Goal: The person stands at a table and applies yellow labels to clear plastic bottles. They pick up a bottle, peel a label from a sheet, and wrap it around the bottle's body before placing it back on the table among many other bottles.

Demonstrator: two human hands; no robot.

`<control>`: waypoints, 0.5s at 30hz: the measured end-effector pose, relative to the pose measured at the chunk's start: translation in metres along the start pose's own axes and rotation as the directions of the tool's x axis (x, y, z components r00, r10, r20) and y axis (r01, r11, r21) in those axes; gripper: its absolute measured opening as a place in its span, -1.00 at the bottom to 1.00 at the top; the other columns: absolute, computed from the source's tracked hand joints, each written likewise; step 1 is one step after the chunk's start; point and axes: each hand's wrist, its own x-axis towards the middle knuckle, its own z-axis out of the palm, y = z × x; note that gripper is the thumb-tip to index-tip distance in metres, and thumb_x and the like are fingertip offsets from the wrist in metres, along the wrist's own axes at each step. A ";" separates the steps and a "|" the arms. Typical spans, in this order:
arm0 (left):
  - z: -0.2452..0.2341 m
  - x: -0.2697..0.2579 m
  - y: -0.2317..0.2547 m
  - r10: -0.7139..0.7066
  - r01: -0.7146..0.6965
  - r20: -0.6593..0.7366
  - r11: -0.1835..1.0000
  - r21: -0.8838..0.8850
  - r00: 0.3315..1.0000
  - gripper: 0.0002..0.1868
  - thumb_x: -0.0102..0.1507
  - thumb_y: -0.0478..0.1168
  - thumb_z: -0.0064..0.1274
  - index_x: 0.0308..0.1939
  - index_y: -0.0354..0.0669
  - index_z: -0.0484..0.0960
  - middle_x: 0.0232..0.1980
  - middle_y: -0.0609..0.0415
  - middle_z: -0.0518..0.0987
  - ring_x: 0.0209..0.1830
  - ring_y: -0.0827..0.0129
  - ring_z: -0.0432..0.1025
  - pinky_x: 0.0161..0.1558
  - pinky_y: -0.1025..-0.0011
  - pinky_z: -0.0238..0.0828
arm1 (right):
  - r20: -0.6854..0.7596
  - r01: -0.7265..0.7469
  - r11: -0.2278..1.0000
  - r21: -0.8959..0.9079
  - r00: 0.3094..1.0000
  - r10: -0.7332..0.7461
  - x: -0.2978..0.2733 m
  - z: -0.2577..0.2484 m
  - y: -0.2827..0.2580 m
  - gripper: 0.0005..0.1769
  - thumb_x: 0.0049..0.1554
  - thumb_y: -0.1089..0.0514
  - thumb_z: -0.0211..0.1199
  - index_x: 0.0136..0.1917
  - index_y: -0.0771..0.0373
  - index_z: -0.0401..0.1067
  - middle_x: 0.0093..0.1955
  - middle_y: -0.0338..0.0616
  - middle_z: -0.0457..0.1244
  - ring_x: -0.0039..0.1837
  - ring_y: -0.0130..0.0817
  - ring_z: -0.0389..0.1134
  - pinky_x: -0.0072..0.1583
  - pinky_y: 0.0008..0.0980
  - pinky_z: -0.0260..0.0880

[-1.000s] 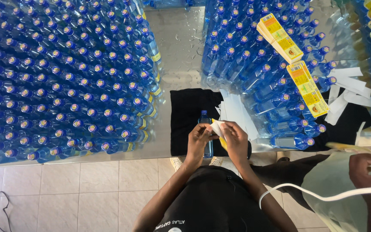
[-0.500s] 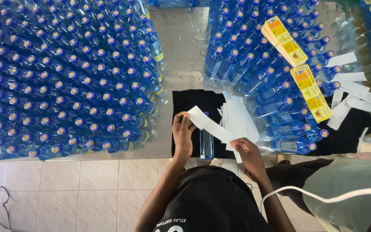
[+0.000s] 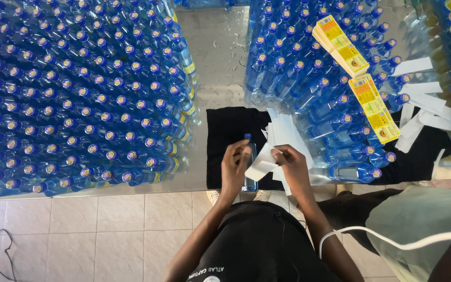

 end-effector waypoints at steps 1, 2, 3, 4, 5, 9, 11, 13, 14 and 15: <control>-0.005 -0.004 0.000 -0.062 0.062 -0.020 0.998 -0.009 0.998 -0.68 0.52 -0.12 0.07 0.28 -0.18 0.65 0.00 -0.16 0.67 0.06 0.09 0.63 0.05 0.17 0.65 | -0.071 -0.033 0.996 0.081 0.997 0.039 0.000 0.000 0.007 -0.77 0.35 0.04 0.39 0.14 0.23 0.65 -0.07 0.07 0.44 0.02 -0.22 0.45 0.15 -0.11 0.55; -0.011 -0.008 0.000 -0.125 0.124 -0.038 0.992 -0.020 0.991 -0.64 0.56 -0.05 -0.03 0.29 -0.19 0.62 -0.04 -0.17 0.67 0.04 0.10 0.64 0.09 0.13 0.64 | -0.138 -0.061 0.985 0.164 0.987 0.084 0.001 0.000 0.014 -0.74 0.38 0.03 0.35 0.16 0.25 0.63 -0.01 0.12 0.45 0.07 -0.17 0.47 0.21 -0.08 0.55; -0.008 -0.013 -0.002 -0.126 0.126 -0.041 0.992 -0.018 0.991 -0.64 0.56 -0.05 -0.03 0.29 -0.19 0.62 -0.04 -0.17 0.67 0.04 0.10 0.64 0.09 0.13 0.64 | -0.135 -0.063 0.984 0.165 0.987 0.086 -0.003 0.001 0.015 -0.74 0.38 0.03 0.35 0.16 0.25 0.63 -0.01 0.12 0.45 0.07 -0.17 0.47 0.21 -0.08 0.55; -0.004 -0.018 -0.005 -0.184 0.187 0.029 0.972 -0.140 0.982 -0.65 0.56 -0.09 -0.03 0.29 -0.23 0.61 0.03 -0.23 0.69 0.13 0.03 0.64 0.16 0.10 0.64 | -0.168 -0.039 0.983 0.178 0.983 0.070 -0.006 0.001 0.015 -0.73 0.40 0.04 0.34 0.17 0.30 0.60 0.02 0.17 0.44 0.12 -0.11 0.49 0.23 -0.02 0.57; 0.000 -0.023 -0.007 -0.234 0.255 0.108 0.933 -0.255 0.966 -0.66 0.56 -0.12 -0.04 0.29 -0.27 0.61 0.11 -0.30 0.70 0.22 -0.05 0.64 0.24 0.08 0.63 | -0.205 -0.017 0.982 0.190 0.977 0.057 -0.010 0.001 0.016 -0.71 0.42 0.05 0.32 0.18 0.35 0.57 0.06 0.22 0.44 0.16 -0.04 0.51 0.25 0.04 0.59; 0.020 -0.034 0.021 -0.046 0.119 0.325 0.971 -0.208 0.945 -0.41 0.45 -0.22 0.19 0.54 -0.28 0.45 0.58 -0.33 0.42 0.63 -0.34 0.17 0.60 -0.23 0.11 | -0.237 0.046 0.979 0.200 0.972 0.002 -0.028 0.012 -0.002 -0.83 0.45 0.19 0.26 0.19 0.36 0.55 0.00 0.06 0.41 0.14 -0.23 0.48 0.20 -0.04 0.61; 0.029 -0.028 0.036 -0.015 0.030 0.372 0.999 -0.033 0.928 -0.26 0.42 -0.13 0.22 0.60 -0.34 0.33 0.63 -0.40 0.34 0.62 -0.38 0.19 0.60 -0.24 0.14 | -0.189 0.088 0.995 0.051 0.979 -0.077 -0.034 0.014 -0.015 -0.85 0.41 0.27 0.25 0.20 0.37 0.55 -0.01 0.12 0.42 0.12 -0.23 0.46 0.19 -0.05 0.58; 0.039 -0.026 0.007 -0.034 0.054 0.295 0.997 -0.060 0.955 -0.39 0.45 -0.14 0.20 0.53 -0.31 0.43 0.51 -0.33 0.46 0.55 -0.27 0.32 0.52 -0.12 0.30 | -0.165 0.133 0.990 -0.043 0.977 -0.138 -0.034 0.010 -0.016 -0.84 0.42 0.29 0.24 0.22 0.33 0.58 -0.01 0.09 0.43 0.14 -0.18 0.48 0.18 -0.08 0.57; 0.044 -0.026 -0.008 -0.057 0.077 0.215 0.993 -0.088 0.975 -0.50 0.47 -0.16 0.17 0.45 -0.29 0.54 0.39 -0.26 0.59 0.47 -0.16 0.45 0.43 -0.01 0.46 | -0.133 0.176 0.975 -0.135 0.972 -0.194 -0.033 0.007 -0.017 -0.81 0.42 0.30 0.23 0.24 0.30 0.61 0.00 0.06 0.43 0.17 -0.12 0.50 0.18 -0.11 0.56; 0.046 -0.023 -0.016 -0.058 0.079 0.224 0.993 -0.087 0.973 -0.50 0.47 -0.16 0.17 0.45 -0.29 0.54 0.39 -0.26 0.59 0.47 -0.16 0.45 0.43 -0.01 0.46 | -0.142 0.173 0.976 -0.135 0.971 -0.192 -0.033 0.005 -0.012 -0.81 0.42 0.30 0.23 0.24 0.30 0.61 0.00 0.06 0.43 0.17 -0.12 0.50 0.18 -0.11 0.56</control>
